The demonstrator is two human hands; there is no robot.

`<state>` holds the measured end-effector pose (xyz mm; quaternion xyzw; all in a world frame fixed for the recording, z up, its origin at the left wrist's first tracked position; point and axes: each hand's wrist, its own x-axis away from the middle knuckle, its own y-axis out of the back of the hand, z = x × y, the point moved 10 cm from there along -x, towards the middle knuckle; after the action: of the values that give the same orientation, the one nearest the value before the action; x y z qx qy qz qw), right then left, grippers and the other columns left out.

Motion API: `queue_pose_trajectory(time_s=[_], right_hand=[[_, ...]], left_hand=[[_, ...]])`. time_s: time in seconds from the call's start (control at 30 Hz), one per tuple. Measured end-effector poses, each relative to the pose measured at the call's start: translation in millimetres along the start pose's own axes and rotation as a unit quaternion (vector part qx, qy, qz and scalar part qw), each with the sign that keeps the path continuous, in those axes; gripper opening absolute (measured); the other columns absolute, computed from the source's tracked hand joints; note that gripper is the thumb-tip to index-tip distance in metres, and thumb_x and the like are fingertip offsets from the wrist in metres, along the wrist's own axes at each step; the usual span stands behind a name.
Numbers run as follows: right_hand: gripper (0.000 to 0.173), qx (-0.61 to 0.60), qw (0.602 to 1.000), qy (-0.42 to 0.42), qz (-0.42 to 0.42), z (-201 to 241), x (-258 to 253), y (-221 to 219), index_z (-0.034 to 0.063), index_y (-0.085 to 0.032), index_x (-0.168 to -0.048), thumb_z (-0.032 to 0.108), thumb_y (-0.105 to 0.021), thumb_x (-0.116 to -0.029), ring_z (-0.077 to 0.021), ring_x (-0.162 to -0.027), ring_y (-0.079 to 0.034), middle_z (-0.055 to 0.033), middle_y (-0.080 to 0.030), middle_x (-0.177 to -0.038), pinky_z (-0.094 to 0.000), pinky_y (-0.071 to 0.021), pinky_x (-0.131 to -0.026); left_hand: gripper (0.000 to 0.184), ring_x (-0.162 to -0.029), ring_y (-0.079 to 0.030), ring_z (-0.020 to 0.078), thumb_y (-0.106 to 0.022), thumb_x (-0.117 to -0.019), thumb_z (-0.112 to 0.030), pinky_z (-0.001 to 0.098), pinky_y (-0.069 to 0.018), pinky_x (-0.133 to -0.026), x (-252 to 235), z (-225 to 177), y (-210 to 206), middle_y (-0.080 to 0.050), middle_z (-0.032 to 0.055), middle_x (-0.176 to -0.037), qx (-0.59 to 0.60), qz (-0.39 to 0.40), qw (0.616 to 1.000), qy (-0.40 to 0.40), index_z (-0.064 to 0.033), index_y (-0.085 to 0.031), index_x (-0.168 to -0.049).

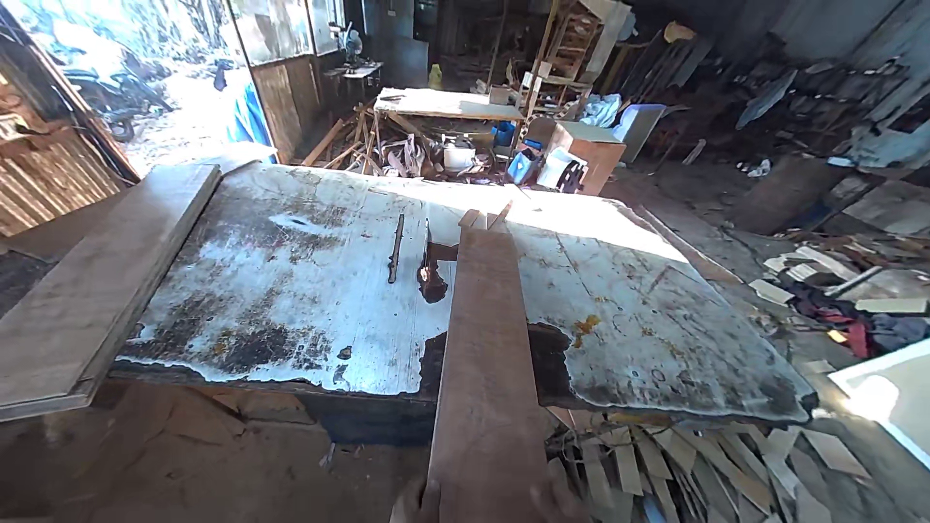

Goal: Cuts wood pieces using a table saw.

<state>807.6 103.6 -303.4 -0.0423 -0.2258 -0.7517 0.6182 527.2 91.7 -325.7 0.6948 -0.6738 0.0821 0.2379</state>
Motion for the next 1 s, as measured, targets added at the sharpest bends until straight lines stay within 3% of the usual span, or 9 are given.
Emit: queue_pose_trajectory(time_s=[0.07,0.13,0.23,0.37,0.53,0.73,0.8,0.87,1.0], right_hand=[[0.04,0.018,0.998,0.049,0.018,66,-68,5,0.0018,-0.063,-0.131,0.029,-0.061,-0.1018,-0.0239,-0.107,-0.069,-0.0152,-0.071,-0.117,-0.0476,-0.0572,-0.095],[0.036,0.001,0.997,0.077,0.01,126,-143,5,0.0048,-0.064,-0.132,0.024,-0.062,-0.1022,-0.023,-0.111,-0.068,-0.0144,-0.07,-0.121,-0.0458,-0.0562,-0.098],[0.033,-0.011,0.996,0.093,0.008,173,-206,1,0.0051,-0.064,-0.133,0.015,-0.062,-0.1018,-0.0239,-0.114,-0.067,-0.0156,-0.069,-0.125,-0.0455,-0.0549,-0.099],[0.049,0.0,0.995,0.094,0.04,140,-202,-14,0.0071,-0.05,-0.149,0.023,-0.057,-0.1024,-0.0224,-0.129,-0.06,-0.0145,-0.06,-0.142,-0.045,-0.0508,-0.108],[0.055,-0.019,0.999,0.026,0.045,64,-140,-26,0.0032,-0.047,-0.151,0.021,-0.061,-0.1006,-0.0251,-0.128,-0.06,-0.0189,-0.059,-0.142,-0.0454,-0.0513,-0.107],[0.051,0.046,0.993,0.093,0.059,91,-140,-50,0.0051,-0.05,-0.149,0.027,-0.057,-0.1031,-0.0158,-0.126,-0.062,-0.0118,-0.063,-0.139,-0.0363,-0.0535,-0.106],[0.059,0.199,0.97,0.129,0.056,99,-149,-58,0.0057,-0.046,-0.153,0.034,-0.056,-0.103,-0.0247,-0.136,-0.055,-0.0157,-0.055,-0.148,-0.0448,-0.0457,-0.114],[0.064,0.293,0.94,0.173,0.036,99,-156,-60,0.0068,-0.045,-0.154,0.038,-0.059,-0.1002,-0.0329,-0.142,-0.048,-0.018,-0.047,-0.155,-0.051,-0.0427,-0.115],[0.086,0.337,0.913,0.229,0.02,78,-171,-64,0.0093,-0.03,-0.162,0.053,-0.061,-0.0938,-0.03,-0.154,-0.031,-0.0143,-0.032,-0.166,-0.0531,-0.0306,-0.124]], left_hand=[[0.039,-0.097,-0.07,0.0267,-0.046,-0.1085,-0.034,0.0508,-0.0567,-0.091,-56,-72,-1,-0.071,0.0153,-0.104,0.006,-0.008,1.0,-0.02,-0.0032,-0.067,-0.119],[0.042,-0.103,-0.069,0.0278,-0.043,-0.1098,-0.034,0.0505,-0.0553,-0.094,-118,-137,0,-0.07,0.018,-0.11,0.019,-0.018,0.999,-0.031,-0.0011,-0.065,-0.123],[0.044,-0.093,-0.067,0.027,-0.042,-0.1104,-0.035,0.0477,-0.0546,-0.086,-177,-181,2,-0.068,0.0174,-0.102,0.021,-0.045,0.998,-0.024,-0.0007,-0.068,-0.115],[0.042,-0.098,-0.07,0.0239,-0.044,-0.1095,-0.037,0.0475,-0.0568,-0.09,-182,-148,6,-0.071,0.0139,-0.106,0.009,-0.048,0.998,-0.026,-0.005,-0.067,-0.122],[0.029,-0.091,-0.07,0.0165,-0.054,-0.1062,-0.03,0.0399,-0.0589,-0.085,-133,-65,10,-0.073,0.0062,-0.101,0.081,-0.086,0.993,0.011,-0.0086,-0.07,-0.119],[0.039,-0.086,-0.071,0.0156,-0.059,-0.1023,-0.033,0.0387,-0.061,-0.081,-134,-81,46,-0.073,0.0042,-0.1,0.012,-0.124,0.992,-0.026,-0.0153,-0.063,-0.137],[0.048,-0.113,-0.066,0.0186,-0.062,-0.0992,-0.034,0.0404,-0.057,-0.098,-141,-95,58,-0.066,0.0069,-0.128,-0.111,-0.123,0.984,-0.063,-0.0156,-0.059,-0.143],[0.061,-0.139,-0.047,0.0289,-0.068,-0.0931,-0.039,0.0517,-0.0432,-0.113,-141,-96,66,-0.05,0.008,-0.152,-0.227,-0.11,0.962,-0.107,-0.0192,-0.055,-0.149],[0.105,-0.158,-0.019,0.025,-0.076,-0.0785,-0.066,0.0518,-0.0189,-0.127,-128,-72,59,-0.025,0.0041,-0.17,-0.361,-0.003,0.92,-0.15,-0.0242,-0.03,-0.163]])
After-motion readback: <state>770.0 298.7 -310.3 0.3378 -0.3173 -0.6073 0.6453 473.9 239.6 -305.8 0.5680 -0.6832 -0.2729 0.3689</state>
